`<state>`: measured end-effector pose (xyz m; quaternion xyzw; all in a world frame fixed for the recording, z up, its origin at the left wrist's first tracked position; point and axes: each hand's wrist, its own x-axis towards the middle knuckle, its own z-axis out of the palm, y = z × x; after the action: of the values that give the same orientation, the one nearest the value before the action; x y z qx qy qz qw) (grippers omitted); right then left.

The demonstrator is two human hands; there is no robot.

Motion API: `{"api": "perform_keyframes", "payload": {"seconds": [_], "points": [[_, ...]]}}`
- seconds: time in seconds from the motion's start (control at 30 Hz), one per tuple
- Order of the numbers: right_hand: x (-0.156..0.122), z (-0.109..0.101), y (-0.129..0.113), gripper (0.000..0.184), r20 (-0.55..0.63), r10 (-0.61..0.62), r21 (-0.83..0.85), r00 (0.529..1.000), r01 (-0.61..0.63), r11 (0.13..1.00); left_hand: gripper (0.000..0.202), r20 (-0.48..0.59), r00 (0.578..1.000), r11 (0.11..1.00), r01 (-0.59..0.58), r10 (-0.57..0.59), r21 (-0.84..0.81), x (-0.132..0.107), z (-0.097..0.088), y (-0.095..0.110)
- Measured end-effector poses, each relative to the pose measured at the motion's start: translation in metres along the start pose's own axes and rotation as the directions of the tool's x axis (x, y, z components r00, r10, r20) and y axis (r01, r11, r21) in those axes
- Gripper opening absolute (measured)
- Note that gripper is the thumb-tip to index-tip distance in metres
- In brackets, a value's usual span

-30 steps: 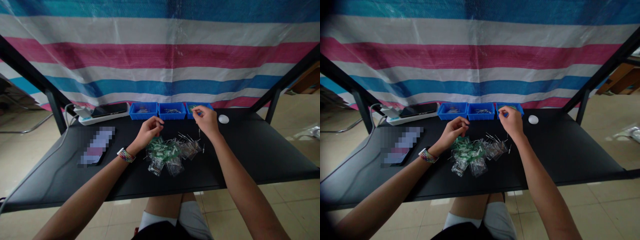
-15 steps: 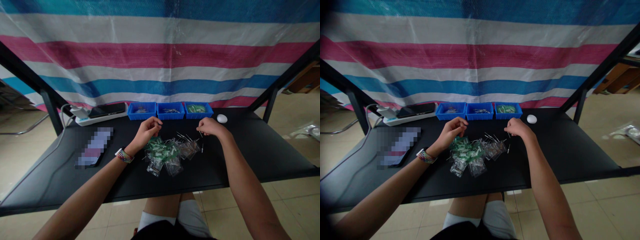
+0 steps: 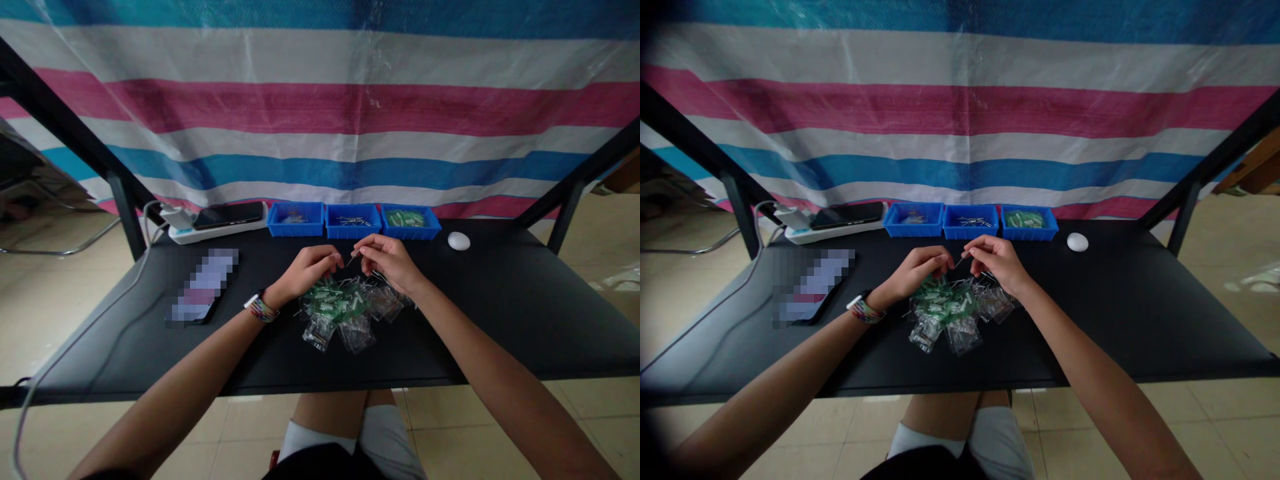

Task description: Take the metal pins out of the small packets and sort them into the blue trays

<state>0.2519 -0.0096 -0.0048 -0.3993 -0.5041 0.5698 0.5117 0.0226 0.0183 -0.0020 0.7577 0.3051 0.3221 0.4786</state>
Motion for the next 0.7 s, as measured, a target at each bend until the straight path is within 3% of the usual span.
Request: {"api": "perform_keyframes", "payload": {"seconds": [0.3,0.53,0.7], "points": [[-0.006,0.011,0.012,0.034,-0.071,-0.118,-0.043,0.99,0.115,0.992,0.028,-0.004,0.999,0.996,0.035,-0.035,-0.081,0.001,0.004,0.002],[-0.007,0.012,0.01,0.039,-0.129,-0.028,-0.031,0.991,0.025,0.999,0.027,-0.111,0.994,0.999,-0.024,0.02,-0.038,0.004,0.003,-0.008],[-0.007,0.012,0.01,0.043,-0.054,0.016,-0.104,0.998,-0.022,0.994,0.029,-0.116,0.993,0.998,-0.022,0.014,-0.065,0.005,0.007,-0.012]]}}
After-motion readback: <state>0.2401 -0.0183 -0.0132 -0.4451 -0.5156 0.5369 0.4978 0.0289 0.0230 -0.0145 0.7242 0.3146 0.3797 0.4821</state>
